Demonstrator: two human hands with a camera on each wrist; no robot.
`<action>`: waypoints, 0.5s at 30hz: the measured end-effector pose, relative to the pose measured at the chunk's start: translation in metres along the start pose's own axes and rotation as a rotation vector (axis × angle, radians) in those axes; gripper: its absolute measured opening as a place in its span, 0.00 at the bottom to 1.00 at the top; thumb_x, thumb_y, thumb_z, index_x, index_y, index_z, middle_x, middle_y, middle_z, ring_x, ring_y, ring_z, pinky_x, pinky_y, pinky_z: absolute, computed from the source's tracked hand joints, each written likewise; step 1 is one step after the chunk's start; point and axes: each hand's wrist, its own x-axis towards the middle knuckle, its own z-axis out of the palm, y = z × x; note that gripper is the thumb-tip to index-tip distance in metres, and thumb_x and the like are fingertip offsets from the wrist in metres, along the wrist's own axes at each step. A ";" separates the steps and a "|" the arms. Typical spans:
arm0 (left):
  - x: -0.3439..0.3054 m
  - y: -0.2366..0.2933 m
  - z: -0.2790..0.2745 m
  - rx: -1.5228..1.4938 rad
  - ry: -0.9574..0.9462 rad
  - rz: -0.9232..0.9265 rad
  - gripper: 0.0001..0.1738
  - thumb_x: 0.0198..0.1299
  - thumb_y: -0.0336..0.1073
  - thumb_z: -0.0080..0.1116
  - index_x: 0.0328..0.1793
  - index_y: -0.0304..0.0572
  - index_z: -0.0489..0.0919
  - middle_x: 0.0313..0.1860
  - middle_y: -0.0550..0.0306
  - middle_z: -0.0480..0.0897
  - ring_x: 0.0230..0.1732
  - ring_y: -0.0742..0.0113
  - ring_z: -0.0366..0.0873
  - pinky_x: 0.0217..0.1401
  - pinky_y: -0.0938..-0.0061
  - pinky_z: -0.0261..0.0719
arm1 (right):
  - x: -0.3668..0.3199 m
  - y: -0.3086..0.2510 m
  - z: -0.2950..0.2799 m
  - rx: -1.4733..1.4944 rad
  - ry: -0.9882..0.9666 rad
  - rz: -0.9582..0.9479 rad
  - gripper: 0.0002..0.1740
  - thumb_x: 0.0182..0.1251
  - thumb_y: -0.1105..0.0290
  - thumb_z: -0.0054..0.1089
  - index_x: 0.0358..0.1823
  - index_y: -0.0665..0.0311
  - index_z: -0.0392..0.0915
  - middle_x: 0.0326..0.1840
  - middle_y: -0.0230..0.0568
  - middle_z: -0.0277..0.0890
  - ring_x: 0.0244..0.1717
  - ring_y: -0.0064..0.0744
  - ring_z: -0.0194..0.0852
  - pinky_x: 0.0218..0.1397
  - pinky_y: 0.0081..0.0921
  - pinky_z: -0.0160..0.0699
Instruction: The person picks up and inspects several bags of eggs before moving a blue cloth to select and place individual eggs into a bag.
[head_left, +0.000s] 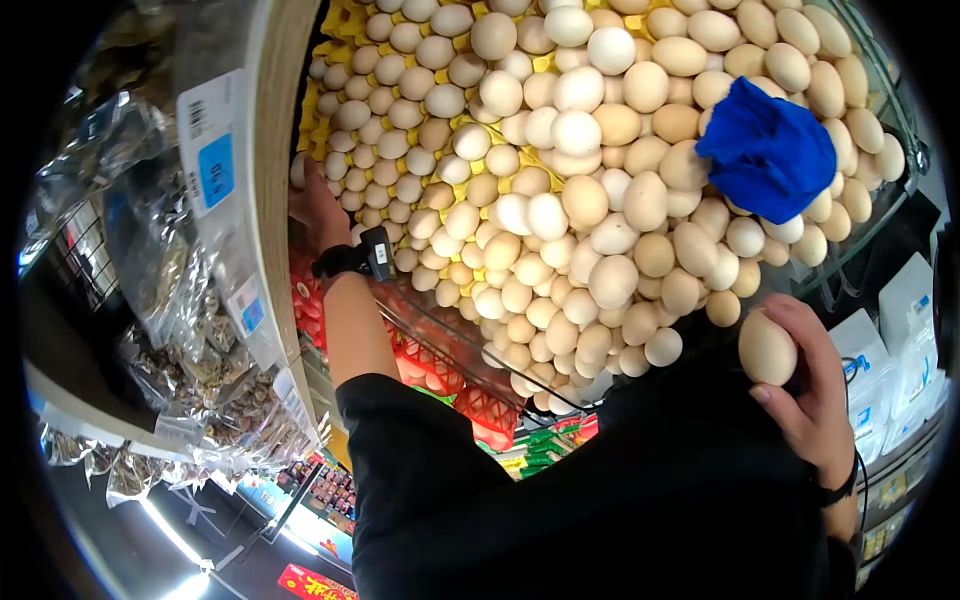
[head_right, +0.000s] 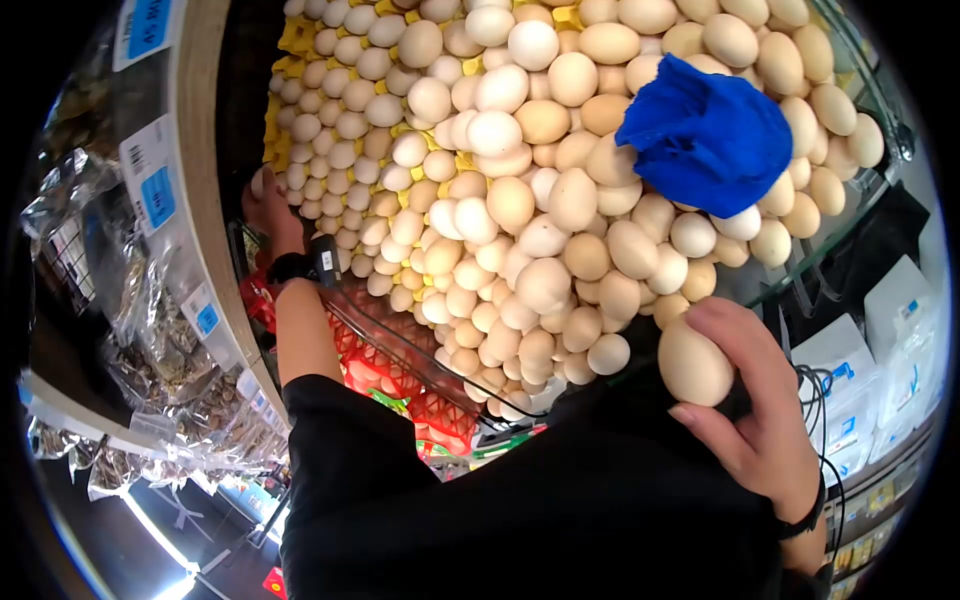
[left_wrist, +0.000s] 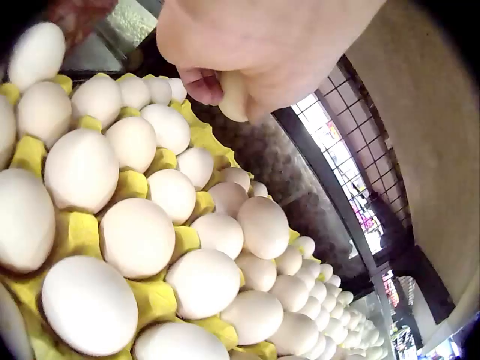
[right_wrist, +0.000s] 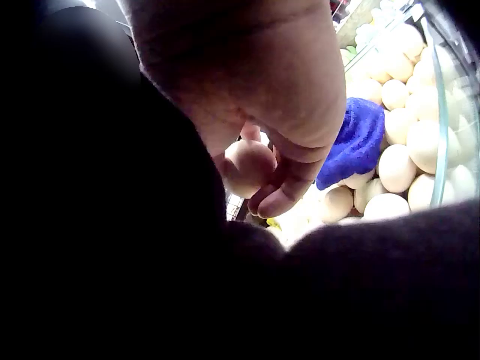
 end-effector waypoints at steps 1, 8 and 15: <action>0.008 -0.005 0.001 -0.091 -0.064 -0.047 0.19 0.60 0.36 0.70 0.54 0.35 0.79 0.36 0.59 0.79 0.28 0.73 0.71 0.28 0.77 0.71 | -0.001 0.002 0.002 -0.001 0.020 0.021 0.36 0.53 0.70 0.72 0.64 0.70 0.70 0.62 0.57 0.71 0.65 0.57 0.68 0.69 0.41 0.64; 0.021 -0.022 0.018 0.199 -0.018 0.019 0.23 0.56 0.37 0.70 0.55 0.29 0.80 0.50 0.44 0.84 0.46 0.55 0.82 0.49 0.64 0.82 | -0.017 0.020 0.013 0.022 0.022 0.156 0.37 0.53 0.67 0.71 0.64 0.72 0.68 0.61 0.58 0.70 0.63 0.55 0.69 0.68 0.43 0.64; 0.068 -0.068 0.019 0.215 -0.022 0.059 0.25 0.53 0.36 0.72 0.54 0.31 0.80 0.50 0.42 0.84 0.47 0.54 0.82 0.50 0.61 0.82 | -0.032 0.037 0.024 0.053 0.064 0.223 0.34 0.58 0.66 0.66 0.65 0.70 0.65 0.61 0.60 0.69 0.59 0.52 0.70 0.66 0.40 0.65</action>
